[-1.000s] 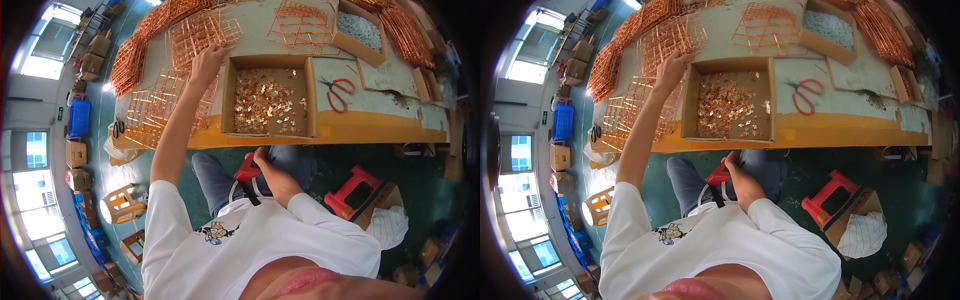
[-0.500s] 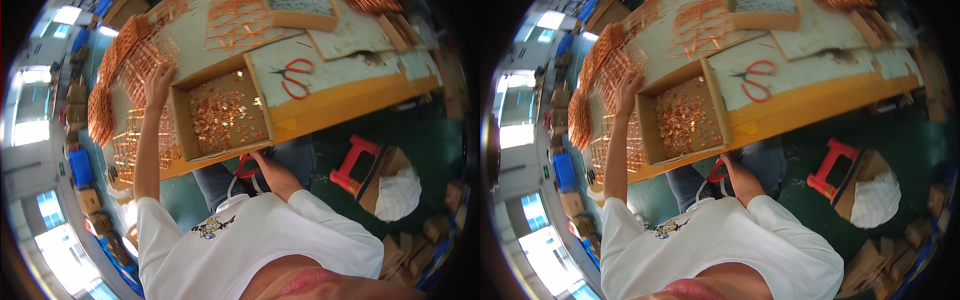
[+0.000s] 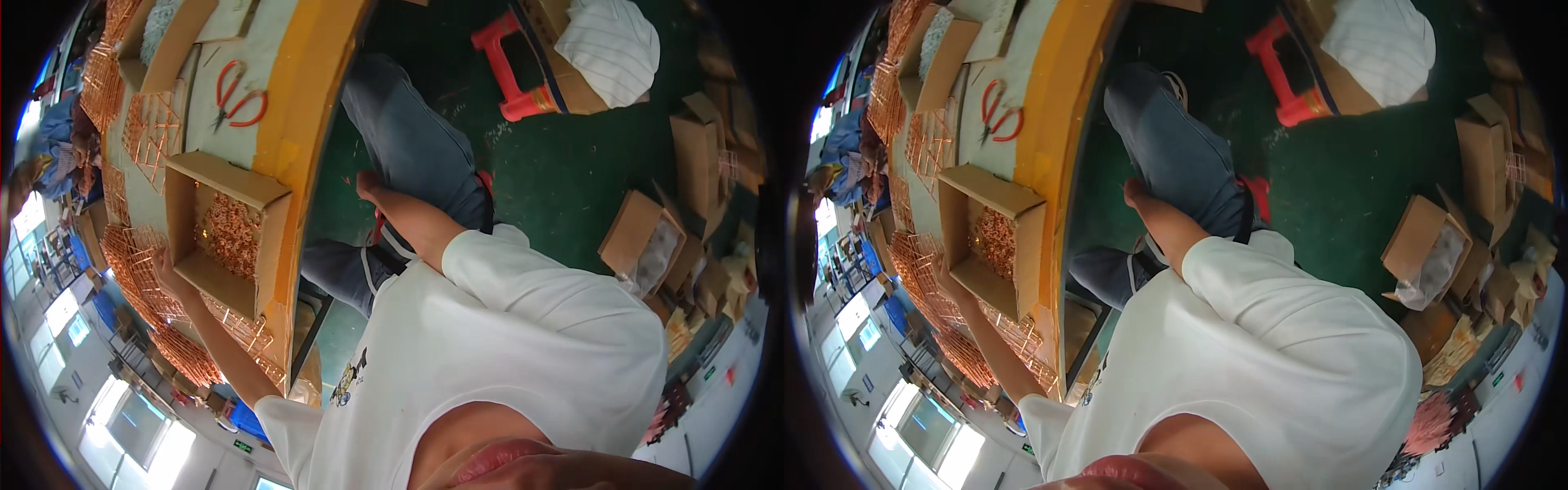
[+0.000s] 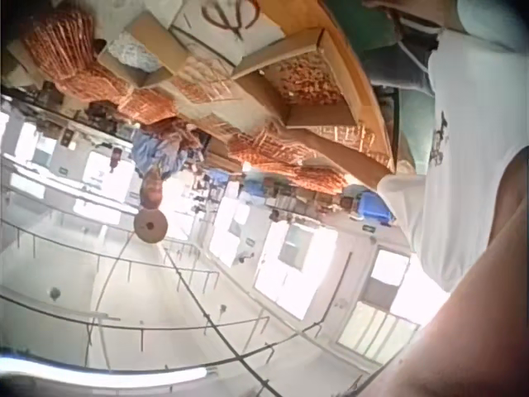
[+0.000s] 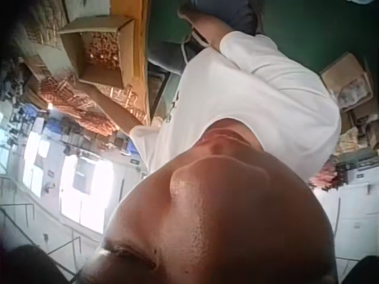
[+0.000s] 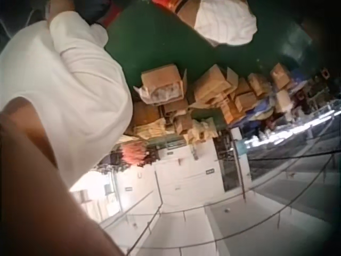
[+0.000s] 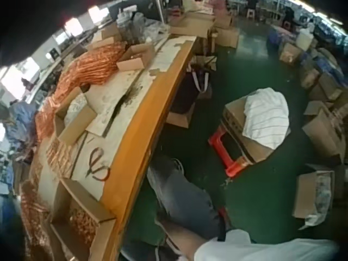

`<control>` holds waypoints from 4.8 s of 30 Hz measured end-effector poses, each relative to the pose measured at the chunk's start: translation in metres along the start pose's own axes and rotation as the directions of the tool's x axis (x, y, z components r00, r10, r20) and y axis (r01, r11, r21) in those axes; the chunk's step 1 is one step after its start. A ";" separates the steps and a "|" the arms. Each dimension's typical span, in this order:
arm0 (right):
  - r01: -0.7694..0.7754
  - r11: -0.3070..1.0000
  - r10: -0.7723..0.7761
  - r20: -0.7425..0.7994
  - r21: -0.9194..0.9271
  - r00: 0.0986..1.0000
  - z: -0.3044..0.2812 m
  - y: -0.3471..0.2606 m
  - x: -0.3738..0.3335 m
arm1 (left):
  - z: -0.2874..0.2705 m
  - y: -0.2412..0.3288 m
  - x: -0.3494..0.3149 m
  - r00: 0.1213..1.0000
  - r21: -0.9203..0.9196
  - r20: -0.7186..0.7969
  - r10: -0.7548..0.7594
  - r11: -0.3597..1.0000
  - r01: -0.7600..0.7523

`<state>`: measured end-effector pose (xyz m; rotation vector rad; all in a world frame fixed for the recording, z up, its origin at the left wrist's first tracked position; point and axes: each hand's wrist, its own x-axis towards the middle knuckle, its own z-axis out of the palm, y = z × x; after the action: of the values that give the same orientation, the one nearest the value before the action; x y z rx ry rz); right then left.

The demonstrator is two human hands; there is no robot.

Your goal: Trimming small gold-colored components from a plastic frame using snips.

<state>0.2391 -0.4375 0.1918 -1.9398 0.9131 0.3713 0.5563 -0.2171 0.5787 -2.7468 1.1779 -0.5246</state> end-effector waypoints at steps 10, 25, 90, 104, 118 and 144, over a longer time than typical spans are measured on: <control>0.022 1.000 -0.022 -0.007 -0.004 1.000 0.002 0.003 -0.004 | 0.005 0.005 0.000 0.982 -0.038 0.089 -0.168 0.984 0.172; 0.130 0.972 -0.099 0.163 -0.195 0.982 0.042 -0.013 -0.037 | -0.108 0.003 -0.088 0.945 -0.105 -0.199 -0.259 0.965 0.242; 0.977 -0.137 0.127 0.975 -0.165 0.183 0.349 0.014 0.156 | 0.006 0.275 -0.531 0.077 -0.100 0.935 -0.347 -0.049 0.994; 0.900 0.168 0.525 0.809 -0.403 0.264 0.315 -0.047 0.238 | 0.013 0.269 -0.524 0.066 -0.083 0.942 -0.329 -0.038 0.996; 0.843 0.451 0.520 0.854 -0.294 0.020 0.427 0.025 0.114 | 0.032 0.307 -0.569 0.022 -0.061 0.775 -0.631 -0.040 0.997; 0.685 -0.575 0.444 0.874 0.447 -0.198 0.418 0.295 -0.008 | 0.040 0.379 -0.591 -0.241 0.182 0.844 -0.479 -0.166 0.969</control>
<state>0.0639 -0.1666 -0.2051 -1.9048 -2.7393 1.1136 -0.0661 -0.0562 0.2939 -3.0729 -1.4391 1.2669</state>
